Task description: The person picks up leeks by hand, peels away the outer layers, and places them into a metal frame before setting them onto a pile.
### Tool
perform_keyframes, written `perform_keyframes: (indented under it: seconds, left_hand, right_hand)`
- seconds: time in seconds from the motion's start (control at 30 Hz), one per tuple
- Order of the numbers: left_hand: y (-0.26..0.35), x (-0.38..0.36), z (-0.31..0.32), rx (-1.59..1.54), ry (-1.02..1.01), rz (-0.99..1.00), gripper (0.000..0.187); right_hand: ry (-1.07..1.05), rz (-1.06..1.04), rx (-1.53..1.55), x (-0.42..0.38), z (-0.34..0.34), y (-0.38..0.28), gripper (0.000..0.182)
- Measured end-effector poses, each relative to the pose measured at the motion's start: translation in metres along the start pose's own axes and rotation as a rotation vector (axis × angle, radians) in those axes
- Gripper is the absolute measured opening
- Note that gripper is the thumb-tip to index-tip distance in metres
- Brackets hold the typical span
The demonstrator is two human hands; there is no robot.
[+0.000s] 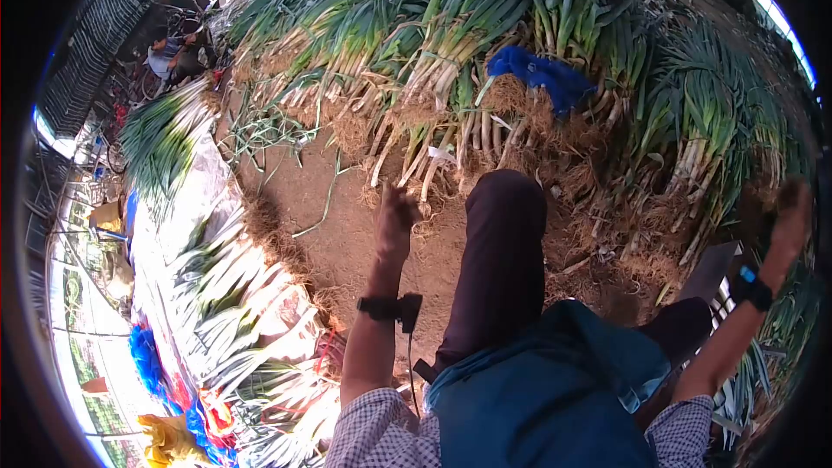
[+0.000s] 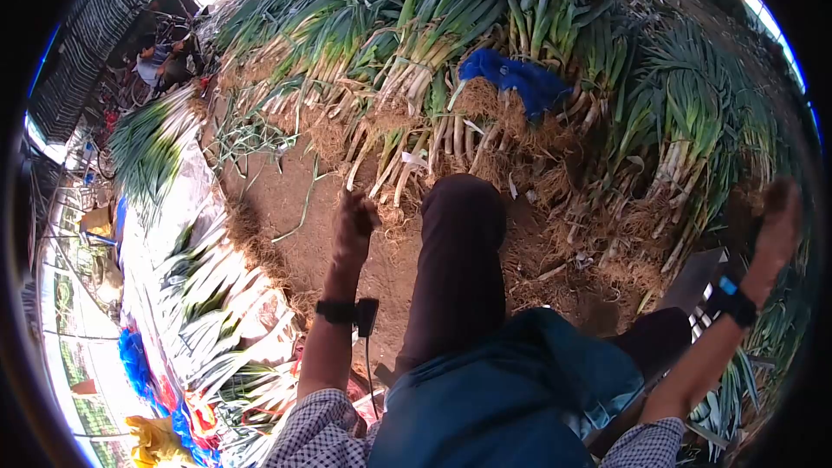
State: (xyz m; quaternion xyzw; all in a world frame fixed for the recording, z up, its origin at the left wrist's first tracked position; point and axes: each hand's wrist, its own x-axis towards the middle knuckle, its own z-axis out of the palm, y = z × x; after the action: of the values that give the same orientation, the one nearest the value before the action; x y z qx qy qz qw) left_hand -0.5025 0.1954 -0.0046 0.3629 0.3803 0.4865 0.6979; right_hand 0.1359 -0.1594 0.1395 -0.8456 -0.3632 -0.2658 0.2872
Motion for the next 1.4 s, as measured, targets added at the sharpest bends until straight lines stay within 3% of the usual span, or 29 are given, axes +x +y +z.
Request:
perform_keyframes:
  seconds: [0.07, 0.1, 0.17, 0.23, 0.3, 0.43, 0.57, 0.63, 0.7, 0.77, 0.8, 0.9, 1.0, 1.1, 1.17, 1.23, 1.37, 1.4]
  left_hand:
    - [0.018, 0.028, 0.028, -0.321, -0.026, -0.07, 0.043]
    - [0.036, 0.035, 0.052, -0.45, -0.064, -0.102, 0.046]
    - [0.077, 0.035, 0.103, -0.623, -0.3, -0.109, 0.041]
    - [0.102, 0.031, 0.143, -0.737, -0.474, -0.12, 0.04]
    - [0.114, 0.033, 0.187, -0.808, -0.622, -0.126, 0.042]
    - [0.091, 0.02, 0.266, -0.742, -0.605, -0.185, 0.049]
    - [0.054, 0.007, 0.3, -0.637, -0.499, -0.199, 0.056]
    - [0.049, 0.006, 0.308, -0.703, -0.586, -0.259, 0.061]
    - [0.052, -0.009, 0.32, -0.78, -0.719, -0.329, 0.064]
    - [0.055, -0.033, 0.337, -0.657, -0.787, -0.224, 0.066]
    - [0.058, -0.041, 0.348, -0.597, -0.828, -0.162, 0.067]
    - [0.039, -0.056, 0.373, -0.244, -0.686, 0.232, 0.073]
    - [0.029, -0.083, 0.383, -0.01, -0.537, 0.522, 0.068]
    - [0.018, -0.107, 0.4, 0.147, -0.57, 0.836, 0.062]
    - [0.009, -0.13, 0.408, 0.209, -0.6, 0.982, 0.06]
    - [0.002, -0.145, 0.412, 0.259, -0.637, 1.094, 0.06]
    - [-0.018, -0.173, 0.423, 0.314, -0.674, 0.982, 0.057]
    - [-0.034, -0.169, 0.43, 0.22, -0.729, 0.86, 0.058]
  right_hand:
    - [0.137, -0.272, -0.186, -0.034, 0.008, -0.015, 0.031]
    - [0.08, -0.209, -0.027, -0.051, 0.013, -0.035, 0.032]
    - [-0.105, 0.667, 1.148, -0.082, 0.027, -0.147, 0.028]
    - [-0.206, 0.435, 1.187, -0.105, 0.041, -0.207, 0.029]
    - [-0.162, 0.17, 1.311, -0.11, 0.052, -0.26, 0.03]
    - [-0.113, 0.022, 1.177, -0.094, 0.028, -0.33, 0.04]
    - [-0.132, 0.108, 1.154, -0.101, 0.016, -0.335, 0.045]
    - [-0.085, 0.126, 1.114, -0.11, 0.017, -0.331, 0.046]
    - [0.049, -0.046, 0.949, -0.106, 0.002, -0.334, 0.046]
    - [0.141, -0.169, 0.819, -0.104, -0.015, -0.338, 0.051]
    - [0.195, -0.213, 0.823, -0.1, -0.021, -0.337, 0.062]
    - [0.325, -0.197, 0.882, -0.09, -0.026, -0.324, 0.062]
    - [0.061, 0.155, 1.189, -0.1, -0.037, -0.301, 0.061]
    - [-0.043, 0.467, 1.603, -0.108, -0.021, -0.268, 0.077]
    - [-0.024, 0.585, 1.956, -0.113, -0.021, -0.255, 0.079]
    - [0.004, 0.542, 1.992, -0.116, -0.036, -0.242, 0.08]
    - [-0.02, 0.497, 2.13, -0.129, -0.058, -0.209, 0.081]
    - [0.041, 0.541, 2.104, -0.133, -0.063, -0.202, 0.083]
